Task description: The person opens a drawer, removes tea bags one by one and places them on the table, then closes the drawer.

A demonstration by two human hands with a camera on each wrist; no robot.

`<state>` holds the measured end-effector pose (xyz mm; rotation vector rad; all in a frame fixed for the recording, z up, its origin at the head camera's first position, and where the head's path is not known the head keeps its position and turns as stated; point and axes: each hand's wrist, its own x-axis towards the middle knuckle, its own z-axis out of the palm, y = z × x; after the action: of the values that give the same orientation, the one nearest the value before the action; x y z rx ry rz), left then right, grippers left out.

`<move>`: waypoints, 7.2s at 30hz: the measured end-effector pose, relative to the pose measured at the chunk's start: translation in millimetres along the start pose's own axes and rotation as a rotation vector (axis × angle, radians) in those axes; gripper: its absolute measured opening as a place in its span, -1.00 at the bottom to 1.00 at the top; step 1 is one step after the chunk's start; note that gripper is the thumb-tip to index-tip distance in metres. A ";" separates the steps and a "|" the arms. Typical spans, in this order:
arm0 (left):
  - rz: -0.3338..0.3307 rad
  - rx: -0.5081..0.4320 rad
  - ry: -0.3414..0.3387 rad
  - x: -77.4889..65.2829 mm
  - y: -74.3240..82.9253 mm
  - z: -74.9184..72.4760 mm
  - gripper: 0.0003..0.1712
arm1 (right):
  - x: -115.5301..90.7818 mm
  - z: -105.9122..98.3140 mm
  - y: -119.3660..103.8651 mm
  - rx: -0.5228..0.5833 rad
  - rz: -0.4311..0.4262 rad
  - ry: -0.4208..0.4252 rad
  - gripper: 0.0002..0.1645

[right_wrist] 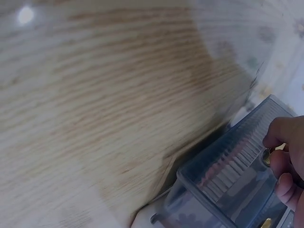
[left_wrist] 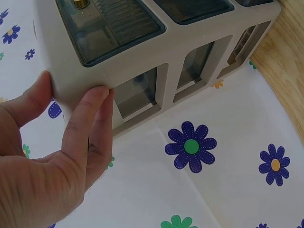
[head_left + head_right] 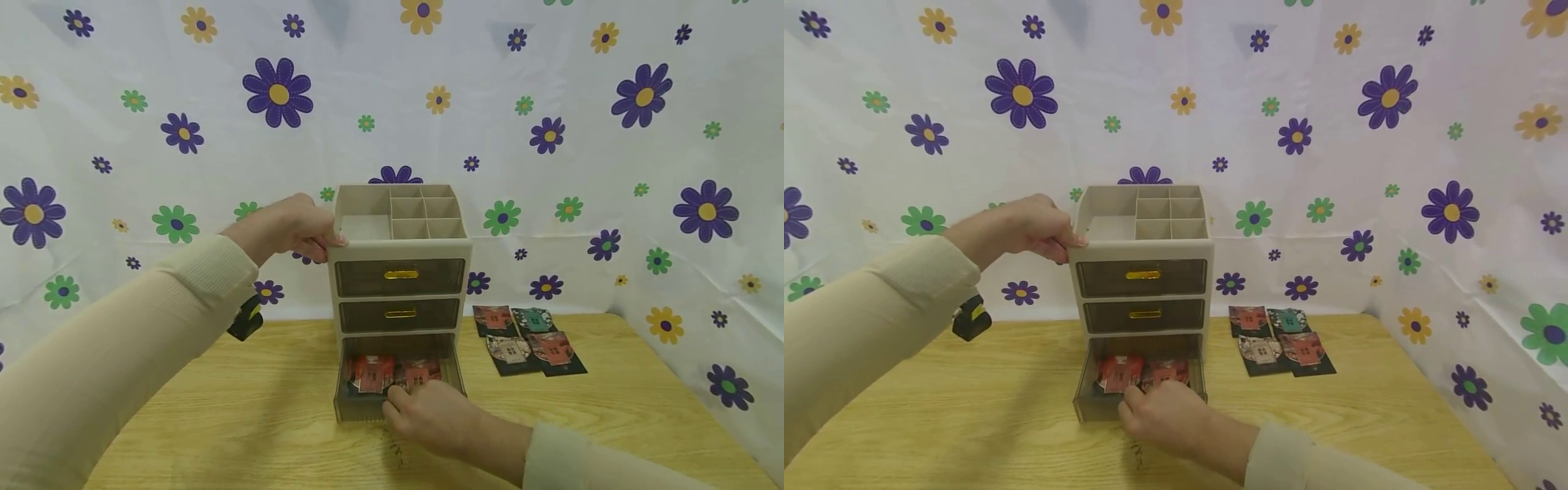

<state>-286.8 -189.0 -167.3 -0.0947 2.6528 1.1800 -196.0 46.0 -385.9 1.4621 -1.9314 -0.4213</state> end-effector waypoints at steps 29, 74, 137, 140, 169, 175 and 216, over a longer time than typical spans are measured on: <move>0.000 -0.013 -0.003 2.6 -5.0 -2.8 -0.52 | 22.2 -2.5 46.0 0.648 0.497 -0.318 -0.80; 0.011 -0.017 -0.035 3.4 -3.6 -4.1 -0.56 | -86.8 -34.5 146.5 1.099 0.660 -0.365 -0.94; 0.005 -0.026 -0.025 8.6 -8.9 -1.7 -0.57 | 37.9 46.5 39.8 0.782 0.555 -0.420 -0.19; 0.009 -0.021 -0.021 8.4 -8.2 -1.2 -0.56 | 40.5 51.8 37.9 0.751 0.529 -0.432 -0.20; 0.017 -0.038 -0.039 6.1 -7.3 -0.6 -0.53 | -103.7 -35.1 117.8 0.670 0.831 0.215 -0.85; 0.023 -0.027 -0.034 5.5 -8.3 -0.6 -0.54 | -143.3 -43.9 132.7 0.492 0.779 0.130 -0.85; -0.001 -0.034 -0.042 5.2 -6.7 -1.8 -0.54 | -208.1 9.7 140.1 0.479 0.899 -0.469 -0.82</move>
<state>-291.1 -194.6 -172.3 -0.0771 2.5968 1.2140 -272.8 284.6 -372.3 0.6022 -2.9556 0.1498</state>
